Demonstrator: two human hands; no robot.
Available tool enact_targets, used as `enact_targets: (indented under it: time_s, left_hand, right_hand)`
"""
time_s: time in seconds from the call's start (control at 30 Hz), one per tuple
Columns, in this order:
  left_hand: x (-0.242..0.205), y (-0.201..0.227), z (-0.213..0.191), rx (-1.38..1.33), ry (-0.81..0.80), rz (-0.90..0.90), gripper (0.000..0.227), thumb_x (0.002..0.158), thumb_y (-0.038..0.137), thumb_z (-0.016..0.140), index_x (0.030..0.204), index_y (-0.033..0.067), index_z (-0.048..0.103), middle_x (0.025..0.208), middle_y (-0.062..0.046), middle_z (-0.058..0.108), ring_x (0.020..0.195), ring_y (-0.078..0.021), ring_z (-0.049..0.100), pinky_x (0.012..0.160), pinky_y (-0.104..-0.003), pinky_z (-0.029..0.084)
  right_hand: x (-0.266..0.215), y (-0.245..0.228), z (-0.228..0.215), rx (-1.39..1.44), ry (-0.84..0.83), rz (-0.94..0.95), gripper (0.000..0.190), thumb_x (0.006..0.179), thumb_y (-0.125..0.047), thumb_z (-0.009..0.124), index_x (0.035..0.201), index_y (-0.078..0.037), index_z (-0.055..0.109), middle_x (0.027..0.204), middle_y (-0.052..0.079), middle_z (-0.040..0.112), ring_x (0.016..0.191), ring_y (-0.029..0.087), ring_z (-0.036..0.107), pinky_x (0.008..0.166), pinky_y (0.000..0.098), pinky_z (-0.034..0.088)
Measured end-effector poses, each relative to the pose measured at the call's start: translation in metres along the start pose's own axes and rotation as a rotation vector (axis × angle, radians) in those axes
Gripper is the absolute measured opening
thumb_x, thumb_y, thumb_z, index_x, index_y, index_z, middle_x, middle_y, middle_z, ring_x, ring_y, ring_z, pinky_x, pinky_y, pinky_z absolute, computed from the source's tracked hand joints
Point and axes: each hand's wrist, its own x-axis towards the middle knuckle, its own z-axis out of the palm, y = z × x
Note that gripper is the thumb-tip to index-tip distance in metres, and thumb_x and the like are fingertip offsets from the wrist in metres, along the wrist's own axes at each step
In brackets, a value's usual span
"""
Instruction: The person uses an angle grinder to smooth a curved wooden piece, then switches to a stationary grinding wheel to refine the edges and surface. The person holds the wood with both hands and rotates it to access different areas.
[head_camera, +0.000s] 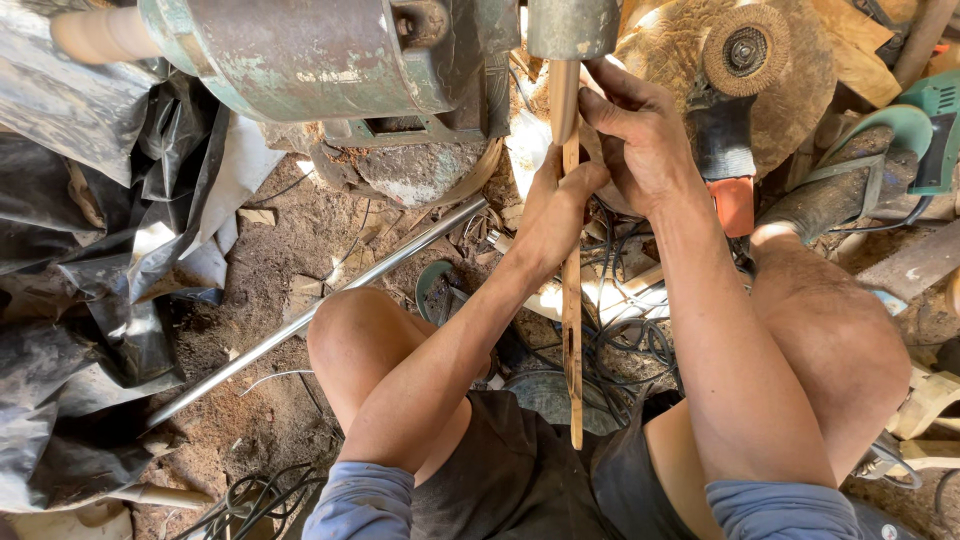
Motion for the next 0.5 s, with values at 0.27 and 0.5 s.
enact_targets:
  time_s: [0.27,0.5]
  left_hand:
    - [-0.0004,0.0020,-0.0006,0.031,-0.020,-0.070,0.080,0.082,0.033,0.055,0.146,-0.0090,0.033,0.073,-0.004,0.049,0.063,-0.0141,0.046,0.057,-0.033,0.042]
    - [-0.0085,0.0032,0.0012,0.069,-0.012,-0.095,0.099,0.078,0.034,0.054,0.156,-0.0071,0.010,0.072,-0.006,0.052,0.062,-0.0160,0.047,0.058,-0.035,0.043]
  right_hand:
    - [-0.0005,-0.0024,0.0033,-0.054,0.024,0.000,0.055,0.100,-0.007,0.067,0.150,0.008,0.050,0.127,0.015,0.068,0.113,0.016,0.068,0.101,0.0299,0.055]
    - [-0.0060,-0.0004,0.0052,-0.044,0.016,0.004,0.059,0.099,-0.011,0.067,0.152,0.005,0.046,0.137,0.015,0.065,0.125,0.020,0.064,0.109,0.0335,0.053]
